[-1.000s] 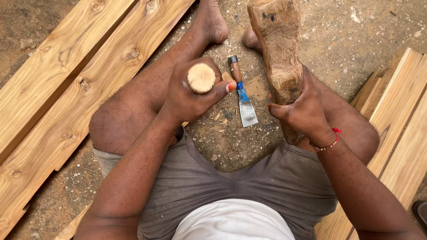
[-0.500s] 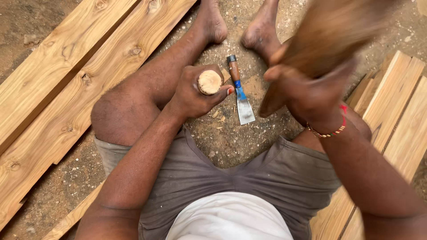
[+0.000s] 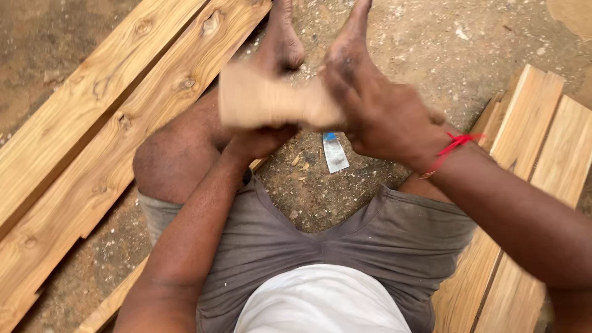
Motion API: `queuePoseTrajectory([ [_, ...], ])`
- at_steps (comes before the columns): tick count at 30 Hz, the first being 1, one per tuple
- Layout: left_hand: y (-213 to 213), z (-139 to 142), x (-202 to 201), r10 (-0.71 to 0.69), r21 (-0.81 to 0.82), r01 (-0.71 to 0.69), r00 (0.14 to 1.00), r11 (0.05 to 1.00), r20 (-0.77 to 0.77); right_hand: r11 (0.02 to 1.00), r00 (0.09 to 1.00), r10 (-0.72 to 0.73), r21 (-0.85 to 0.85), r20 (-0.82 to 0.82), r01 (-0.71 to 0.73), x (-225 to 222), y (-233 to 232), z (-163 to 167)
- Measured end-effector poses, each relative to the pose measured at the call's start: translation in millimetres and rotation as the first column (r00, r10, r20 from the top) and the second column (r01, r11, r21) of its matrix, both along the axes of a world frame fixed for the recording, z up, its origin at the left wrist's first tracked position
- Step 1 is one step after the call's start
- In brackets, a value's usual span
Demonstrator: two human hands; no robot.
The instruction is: The person sits on the ground and uses a chisel and a wooden mallet to carve a mortise into a wooden plank.
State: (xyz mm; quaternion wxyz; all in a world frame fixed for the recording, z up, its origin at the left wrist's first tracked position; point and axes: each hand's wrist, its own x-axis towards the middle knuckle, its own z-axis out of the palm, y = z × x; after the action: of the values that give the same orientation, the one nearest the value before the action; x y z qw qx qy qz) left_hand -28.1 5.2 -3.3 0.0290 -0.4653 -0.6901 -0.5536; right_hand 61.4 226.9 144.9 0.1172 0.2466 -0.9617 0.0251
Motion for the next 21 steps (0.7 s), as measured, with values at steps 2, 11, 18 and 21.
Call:
queuePoseTrajectory([
  [2, 4, -5, 4, 0.060, -0.009, -0.060, 0.998, 0.998, 0.023, 0.996, 0.998, -0.060, 0.073, 0.005, 0.060, 1, 3, 0],
  [11, 0, -23, -6, -0.040, 0.006, 0.040, 0.951, 0.999, 0.308, 0.915, 0.996, -0.082, -0.394, 0.023, 0.084, 7, 6, -5],
  [18, 8, 7, 0, 0.098, 0.077, -0.138, 0.917, 0.987, 0.385, 0.849, 0.768, -0.366, -0.149, 0.525, 0.507, 12, 13, -50],
  [21, -2, 41, 0, 0.020, 0.250, -0.125, 0.923, 0.960, 0.384, 0.690, 0.885, -0.189, -0.583, 0.426, 0.428, 36, 29, -83],
])
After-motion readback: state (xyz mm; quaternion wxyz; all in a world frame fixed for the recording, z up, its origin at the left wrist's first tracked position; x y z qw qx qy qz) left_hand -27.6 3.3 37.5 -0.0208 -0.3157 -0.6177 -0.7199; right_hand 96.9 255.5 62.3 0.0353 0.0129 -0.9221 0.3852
